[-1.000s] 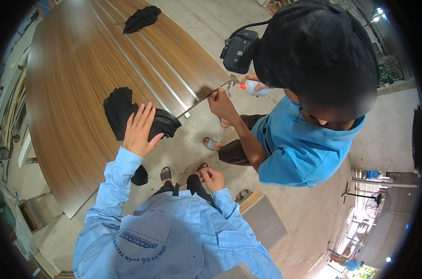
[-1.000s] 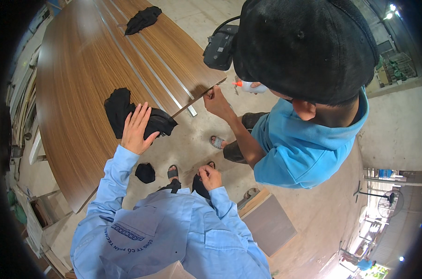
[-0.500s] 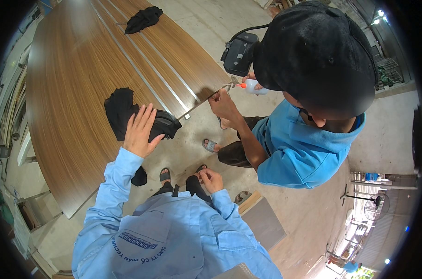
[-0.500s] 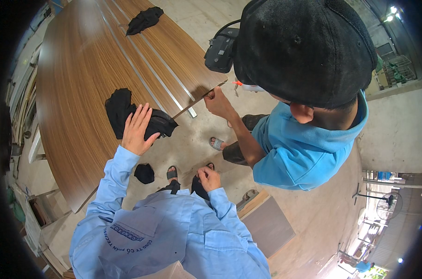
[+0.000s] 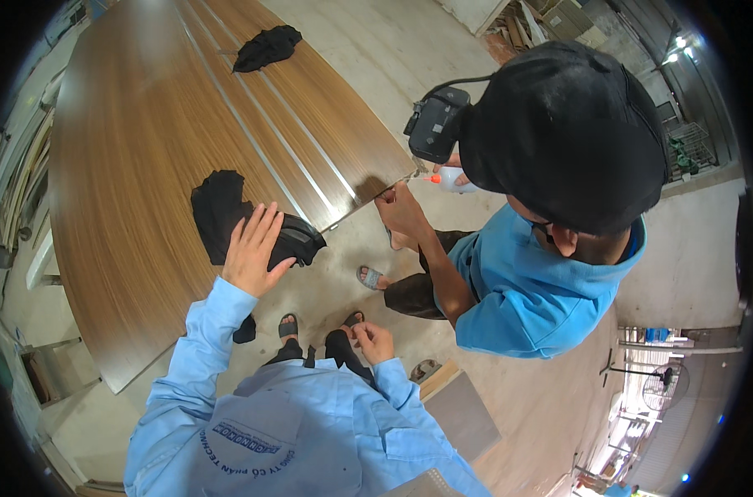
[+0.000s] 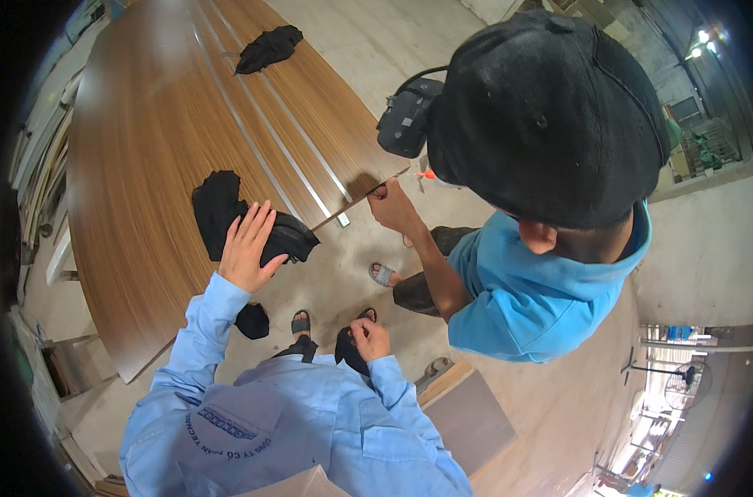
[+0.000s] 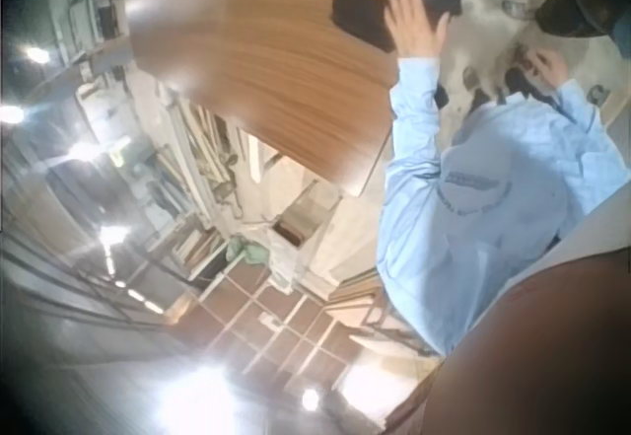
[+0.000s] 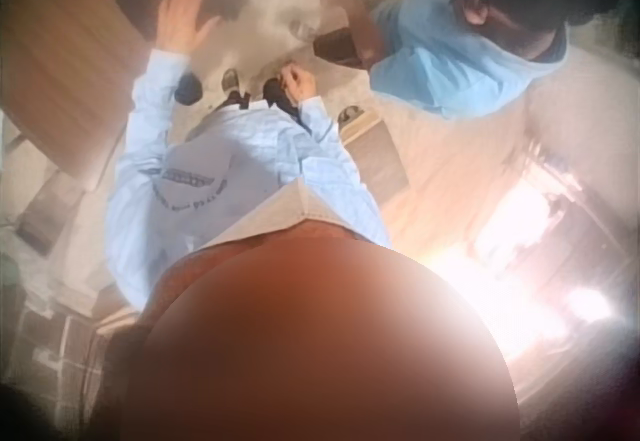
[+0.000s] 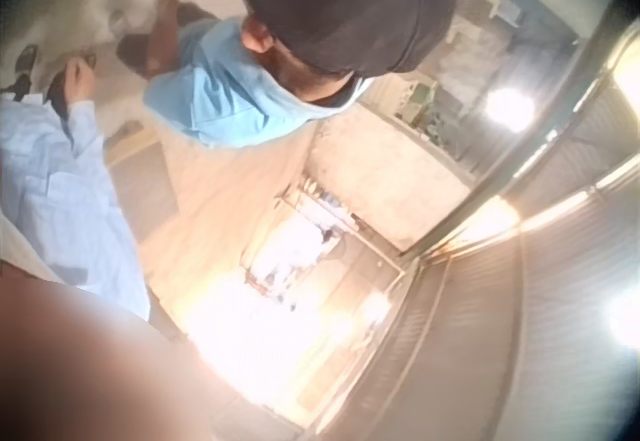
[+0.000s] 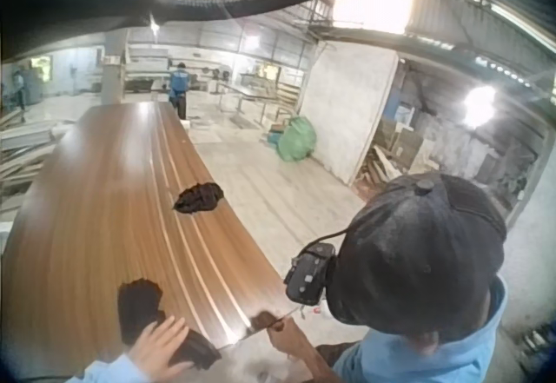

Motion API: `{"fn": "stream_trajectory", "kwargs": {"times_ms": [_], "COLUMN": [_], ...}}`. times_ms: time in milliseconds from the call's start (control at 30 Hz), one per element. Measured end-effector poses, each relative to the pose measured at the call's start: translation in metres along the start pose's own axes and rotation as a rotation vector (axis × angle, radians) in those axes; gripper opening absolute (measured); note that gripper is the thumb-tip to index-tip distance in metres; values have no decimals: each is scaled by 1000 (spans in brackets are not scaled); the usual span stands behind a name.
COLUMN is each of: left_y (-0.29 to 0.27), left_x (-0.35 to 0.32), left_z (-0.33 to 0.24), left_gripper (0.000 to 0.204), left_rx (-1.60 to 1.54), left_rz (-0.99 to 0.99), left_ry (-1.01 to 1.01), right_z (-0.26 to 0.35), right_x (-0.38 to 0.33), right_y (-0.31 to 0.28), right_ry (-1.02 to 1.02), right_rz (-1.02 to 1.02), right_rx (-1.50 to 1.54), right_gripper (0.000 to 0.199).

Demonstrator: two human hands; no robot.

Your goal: The person prepares a glue bottle by removing the cap and puncturing the seal, then applies glue along the edges of a large wooden panel. They wipe the applied glue with a black cloth and coordinate with a coworker who also applies glue to the panel.

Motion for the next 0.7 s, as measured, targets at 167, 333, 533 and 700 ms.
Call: {"fn": "stream_trajectory", "kwargs": {"times_ms": [167, 333, 533, 700], "left_y": [0, 0, -1, -2], "left_x": [-1, -2, 0, 0], "left_z": [1, 1, 1, 0], "left_gripper": [87, 88, 88, 87], "left_rx": [-11, 2, -15, -4], "left_rz": [-4, -2, 0, 20], "left_ry": [-1, 0, -3, -5], "right_z": [-4, -5, -8, -5], "right_x": [-1, 0, 1, -3], "right_y": [0, 0, 0, -3], "right_ry": [23, 17, 69, 57], "right_rz": [17, 21, 41, 34], "right_rx": [-1, -5, 8, -85], "right_gripper": [22, 21, 22, 25]}}
Point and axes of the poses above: each hand's wrist, its own x-axis towards the middle knuckle, its own y-axis out of the palm, z = x × y, the point moved 7 cm from there along x, towards the middle knuckle, and after that the axes turned 6 degrees about -x, right-handed, at the moved point
